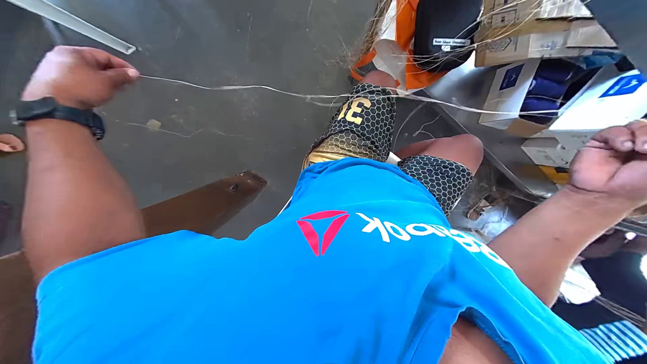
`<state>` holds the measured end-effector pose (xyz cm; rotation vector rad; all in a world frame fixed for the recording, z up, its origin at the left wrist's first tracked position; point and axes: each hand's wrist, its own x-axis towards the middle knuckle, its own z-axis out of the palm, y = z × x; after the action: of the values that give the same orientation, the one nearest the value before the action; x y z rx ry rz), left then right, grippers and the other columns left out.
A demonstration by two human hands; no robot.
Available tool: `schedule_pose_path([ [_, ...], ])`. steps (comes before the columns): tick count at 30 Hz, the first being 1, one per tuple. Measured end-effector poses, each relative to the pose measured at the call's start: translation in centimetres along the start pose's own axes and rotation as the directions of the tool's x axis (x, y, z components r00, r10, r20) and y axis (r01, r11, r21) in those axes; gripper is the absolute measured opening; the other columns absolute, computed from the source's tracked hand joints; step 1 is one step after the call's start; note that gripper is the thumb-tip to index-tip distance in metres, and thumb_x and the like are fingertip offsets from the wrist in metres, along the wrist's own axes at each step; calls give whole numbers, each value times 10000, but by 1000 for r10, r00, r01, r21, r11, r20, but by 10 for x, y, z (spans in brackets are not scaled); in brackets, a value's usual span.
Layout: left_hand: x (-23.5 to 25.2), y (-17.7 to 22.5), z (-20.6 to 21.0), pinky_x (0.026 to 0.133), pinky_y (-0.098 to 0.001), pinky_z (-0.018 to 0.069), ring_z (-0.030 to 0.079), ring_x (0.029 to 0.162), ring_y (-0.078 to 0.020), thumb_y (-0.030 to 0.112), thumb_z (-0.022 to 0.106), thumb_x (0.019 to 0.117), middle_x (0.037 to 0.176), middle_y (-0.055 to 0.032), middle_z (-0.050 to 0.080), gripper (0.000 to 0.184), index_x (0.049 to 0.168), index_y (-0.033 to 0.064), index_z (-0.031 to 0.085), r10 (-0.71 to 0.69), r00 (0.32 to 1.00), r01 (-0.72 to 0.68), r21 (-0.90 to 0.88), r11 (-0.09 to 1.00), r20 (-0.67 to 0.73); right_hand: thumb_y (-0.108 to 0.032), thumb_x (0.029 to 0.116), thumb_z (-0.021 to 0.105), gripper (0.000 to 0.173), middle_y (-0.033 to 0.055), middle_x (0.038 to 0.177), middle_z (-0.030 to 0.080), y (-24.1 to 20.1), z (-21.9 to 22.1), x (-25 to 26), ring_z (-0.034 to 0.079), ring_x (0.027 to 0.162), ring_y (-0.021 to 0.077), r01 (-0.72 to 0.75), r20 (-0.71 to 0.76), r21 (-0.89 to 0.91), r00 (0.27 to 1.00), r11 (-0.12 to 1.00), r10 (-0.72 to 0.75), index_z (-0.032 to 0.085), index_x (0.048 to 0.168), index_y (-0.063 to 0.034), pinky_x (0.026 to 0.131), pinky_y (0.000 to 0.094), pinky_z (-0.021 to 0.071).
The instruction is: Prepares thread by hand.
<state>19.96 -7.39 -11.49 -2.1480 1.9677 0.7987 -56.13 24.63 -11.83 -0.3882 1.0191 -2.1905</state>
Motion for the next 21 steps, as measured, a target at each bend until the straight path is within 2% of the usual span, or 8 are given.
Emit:
schedule_pose_path([
  [2,-6,42,22,975,-755,411,617,1130,-507,290,601,1040,1211,-315,649,363,1260,8,660,11,1000,-10,31,999,-25,-347,1114,42,536,-54,597,474,12,13,-8,477,485,56,-21,62,-30,998,999,23,502,914,-156,516,211,477],
  [5,-23,122,81,1096,-625,425,573,1279,-424,284,592,1042,1362,-274,590,410,1344,8,612,196,980,-197,-71,978,-18,-289,1115,53,506,-32,630,500,19,17,-12,497,499,80,-45,103,-51,993,998,50,504,928,-152,510,230,490],
  [7,-38,174,139,1064,-516,498,632,1206,-321,276,621,1028,1317,-209,629,386,1323,27,636,373,924,-352,-202,914,80,-303,1115,39,519,-30,628,489,18,15,-12,495,503,88,-50,98,-43,994,998,54,498,926,-150,515,241,489],
  [10,-55,235,236,1050,-488,524,656,1188,-285,266,673,1000,1325,-178,643,425,1360,47,619,577,768,-466,-377,801,277,-333,1113,22,543,-30,612,475,13,16,-13,488,494,92,-45,71,-41,996,998,48,493,914,-150,515,242,485],
  [12,-55,251,284,1037,-512,511,627,1180,-314,228,693,971,1308,-179,618,368,1294,56,658,631,746,-528,-388,756,214,-350,1116,28,560,-28,609,479,7,12,-12,491,496,93,-20,67,-58,997,998,24,505,905,-145,516,244,486],
  [14,-52,254,290,949,-462,549,679,1025,-248,182,663,986,1135,-134,693,202,1125,45,719,616,777,-517,-429,741,129,-378,1109,15,582,-33,599,471,-1,0,-10,487,495,84,18,57,-80,998,997,-13,506,897,-147,516,238,479],
  [16,-47,249,271,855,-418,563,686,880,-177,208,664,1000,1000,-79,726,179,1078,61,729,585,790,-449,-477,756,182,-388,1102,9,589,-39,568,441,-10,-15,-5,471,476,83,60,0,-115,998,992,-60,501,887,-145,512,245,474],
  [21,-37,224,211,732,-342,516,602,741,-108,183,694,976,842,-36,668,134,1014,56,713,641,701,-450,-505,737,311,-324,1107,55,515,-40,537,382,-12,-42,4,436,459,87,92,-215,-151,969,984,-123,474,881,-127,518,254,467],
])
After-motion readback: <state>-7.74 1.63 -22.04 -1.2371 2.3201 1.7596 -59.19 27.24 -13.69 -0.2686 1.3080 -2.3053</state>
